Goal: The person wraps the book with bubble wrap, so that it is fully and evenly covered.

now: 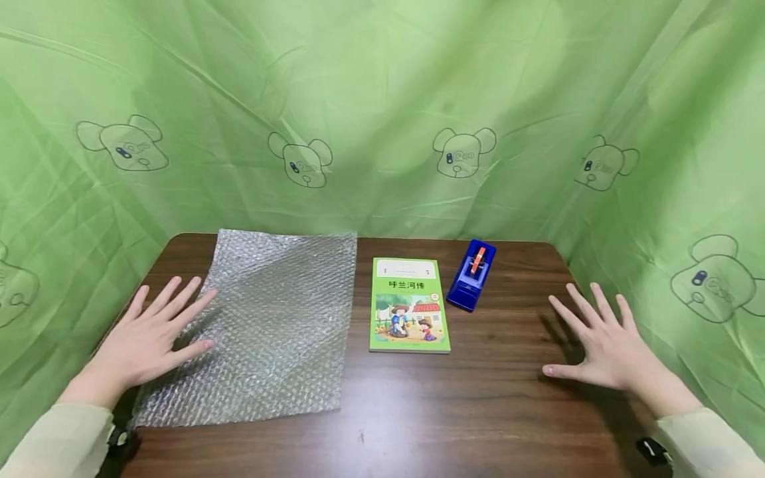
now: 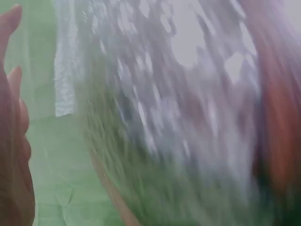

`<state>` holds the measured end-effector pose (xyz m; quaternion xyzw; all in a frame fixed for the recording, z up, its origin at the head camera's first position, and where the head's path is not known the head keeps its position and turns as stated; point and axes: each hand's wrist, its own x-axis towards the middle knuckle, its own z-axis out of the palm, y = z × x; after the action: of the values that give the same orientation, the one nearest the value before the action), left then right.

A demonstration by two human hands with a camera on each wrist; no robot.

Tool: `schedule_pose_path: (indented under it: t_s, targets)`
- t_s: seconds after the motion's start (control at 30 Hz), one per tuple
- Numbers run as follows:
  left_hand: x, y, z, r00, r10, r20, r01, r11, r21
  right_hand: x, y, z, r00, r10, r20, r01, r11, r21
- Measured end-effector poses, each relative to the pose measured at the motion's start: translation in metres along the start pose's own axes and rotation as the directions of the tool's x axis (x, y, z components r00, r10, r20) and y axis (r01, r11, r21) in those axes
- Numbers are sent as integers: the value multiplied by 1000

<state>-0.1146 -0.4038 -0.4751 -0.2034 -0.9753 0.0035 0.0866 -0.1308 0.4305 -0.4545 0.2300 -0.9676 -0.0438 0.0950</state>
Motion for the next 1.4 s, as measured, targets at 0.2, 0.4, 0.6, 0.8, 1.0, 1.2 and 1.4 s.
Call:
schedule_pose_path:
  t_s: [0.2, 0.4, 0.6, 0.8, 1.0, 1.2, 1.4]
  targets:
    - [11, 10, 2, 996, -83, 27, 85, 992, -96, 20, -28, -7, 998, 69, -1, -69, 993, 98]
    - [19, 19, 1, 983, -181, 29, 183, 955, -235, 52, -69, -18, 994, 100, -50, -86, 968, 235]
    - [31, 31, -2, 972, -233, 15, 222, 901, -374, 88, -116, -32, 987, 81, -136, -31, 942, 334]
    - [48, 35, -6, 969, -245, 31, 228, 839, -493, 129, -178, -27, 982, -20, -188, 91, 922, 378]
    - [57, 28, -7, 952, -303, 44, 280, 804, -525, 169, -232, -14, 984, -108, -141, 163, 860, 484]
    - [59, 22, -3, 943, -329, 47, 299, 779, -551, 209, -267, -3, 991, -114, -63, 129, 807, 576]
    - [62, 21, -4, 947, -316, 58, 292, 774, -562, 235, -295, 0, 984, -173, -41, 158, 748, 645]
